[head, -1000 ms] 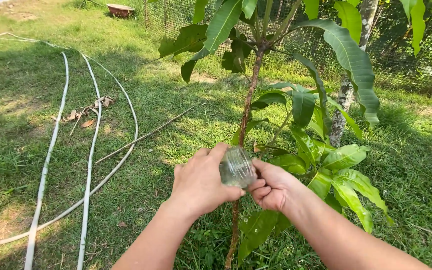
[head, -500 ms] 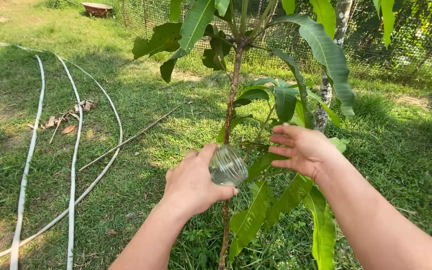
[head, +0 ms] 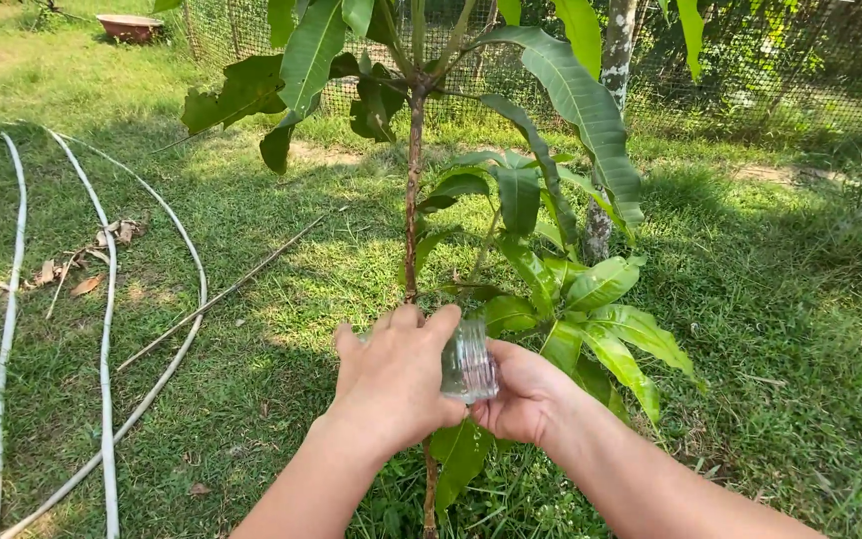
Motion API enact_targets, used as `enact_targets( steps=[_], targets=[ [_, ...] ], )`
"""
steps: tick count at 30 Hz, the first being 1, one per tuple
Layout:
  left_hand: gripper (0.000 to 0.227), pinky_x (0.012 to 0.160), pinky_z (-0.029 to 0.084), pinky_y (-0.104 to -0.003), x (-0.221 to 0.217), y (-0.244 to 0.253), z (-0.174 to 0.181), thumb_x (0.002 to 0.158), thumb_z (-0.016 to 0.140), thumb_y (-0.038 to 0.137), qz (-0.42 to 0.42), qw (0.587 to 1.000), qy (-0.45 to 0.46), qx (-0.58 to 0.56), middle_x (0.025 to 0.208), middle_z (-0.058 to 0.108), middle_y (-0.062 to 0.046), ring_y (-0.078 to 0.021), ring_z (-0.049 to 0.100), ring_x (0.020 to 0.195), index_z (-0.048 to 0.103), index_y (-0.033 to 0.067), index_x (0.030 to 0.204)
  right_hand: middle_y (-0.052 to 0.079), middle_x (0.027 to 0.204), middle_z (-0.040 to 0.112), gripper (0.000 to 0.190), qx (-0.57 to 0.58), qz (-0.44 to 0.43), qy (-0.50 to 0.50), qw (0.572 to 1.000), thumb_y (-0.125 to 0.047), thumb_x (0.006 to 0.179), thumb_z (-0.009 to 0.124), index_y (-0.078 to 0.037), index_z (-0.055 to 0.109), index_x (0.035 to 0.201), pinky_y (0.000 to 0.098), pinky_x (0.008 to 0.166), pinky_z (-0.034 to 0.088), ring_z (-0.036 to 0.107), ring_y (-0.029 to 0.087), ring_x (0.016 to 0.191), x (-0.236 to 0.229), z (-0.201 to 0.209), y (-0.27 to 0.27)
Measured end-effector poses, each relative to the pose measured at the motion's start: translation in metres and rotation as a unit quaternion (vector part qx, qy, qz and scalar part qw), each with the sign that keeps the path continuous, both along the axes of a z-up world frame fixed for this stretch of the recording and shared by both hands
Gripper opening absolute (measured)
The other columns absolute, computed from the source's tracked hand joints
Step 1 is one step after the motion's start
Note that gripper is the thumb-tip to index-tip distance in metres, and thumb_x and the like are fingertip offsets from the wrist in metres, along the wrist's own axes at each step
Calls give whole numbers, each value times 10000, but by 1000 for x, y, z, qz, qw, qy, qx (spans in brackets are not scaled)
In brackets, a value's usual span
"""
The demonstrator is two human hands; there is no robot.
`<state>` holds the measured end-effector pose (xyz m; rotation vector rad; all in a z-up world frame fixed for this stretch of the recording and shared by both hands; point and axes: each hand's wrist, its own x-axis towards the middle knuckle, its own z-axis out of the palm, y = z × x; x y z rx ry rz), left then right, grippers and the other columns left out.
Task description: The person waters several small plants in a backyard garden using a clear glass jar. They scoop water from a bucket, pour it over the leaves and stems of each plant, and repeat the process for multiple plants.
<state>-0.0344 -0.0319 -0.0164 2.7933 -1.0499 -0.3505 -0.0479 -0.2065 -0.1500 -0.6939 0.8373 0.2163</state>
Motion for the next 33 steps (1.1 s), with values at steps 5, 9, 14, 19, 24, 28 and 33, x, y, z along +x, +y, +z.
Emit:
enact_targets(
  steps=[5, 9, 14, 19, 24, 28, 33],
  targets=[
    [994, 1132, 270, -695, 5, 7, -13, 687, 871, 544, 29, 998, 23, -49, 1294, 551, -68, -292, 551, 1250, 373, 353, 1525, 17, 639, 610, 261, 17, 52, 34, 998, -307, 1043, 597, -118, 635, 868, 177, 322, 369, 476, 70, 420, 4, -2, 15],
    [1057, 1102, 413, -568, 9, 21, -2, 681, 862, 532, 89, 988, 86, -89, 1461, 511, -7, -264, 562, 1299, 323, 338, 1570, 8, 579, 590, 275, 27, 87, 55, 994, -259, 1044, 607, -104, 634, 819, 132, 247, 310, 432, 33, 344, 21, -13, 11],
    [1019, 1176, 453, -449, 6, 38, 29, 724, 897, 333, 205, 949, 176, -162, 1456, 529, 37, -179, 533, 1333, 334, 348, 1573, -66, 503, 409, 427, -147, 214, 7, 966, -448, 1124, 449, -100, 654, 984, 139, 266, 244, 305, 8, 346, 42, 72, 17],
    [1004, 1149, 385, -619, 18, 56, 20, 696, 910, 275, 192, 942, 147, -233, 1440, 515, -132, -353, 523, 1343, 384, 191, 1547, 13, 670, 595, 396, -258, 127, -196, 937, -390, 1113, 451, -123, 582, 853, 192, 362, 417, 530, 91, 498, 58, 122, -19],
    [914, 1084, 386, -729, 19, 59, 13, 695, 890, 205, 156, 941, 132, -270, 1314, 584, -335, -522, 581, 1266, 473, 55, 1495, 113, 1078, 712, 360, -638, 233, -107, 726, -340, 1091, 462, -81, 706, 1145, 363, 865, 604, 695, 236, 1060, 39, 143, -41],
    [920, 1091, 419, -661, 18, 52, 10, 692, 890, 221, 150, 946, 142, -251, 1319, 589, -315, -500, 608, 1245, 475, 73, 1499, 176, 1140, 692, 343, -628, 123, -92, 763, -282, 1092, 457, -40, 691, 1158, 480, 967, 549, 680, 314, 1118, 25, 127, -45],
    [895, 1083, 440, -645, 16, 42, 17, 698, 881, 224, 131, 954, 143, -230, 1311, 599, -317, -494, 617, 1240, 488, 81, 1489, 142, 1021, 699, 293, -598, 31, -118, 792, -220, 1072, 484, -32, 706, 1105, 348, 779, 595, 684, 214, 887, 28, 78, -69]
  ],
)
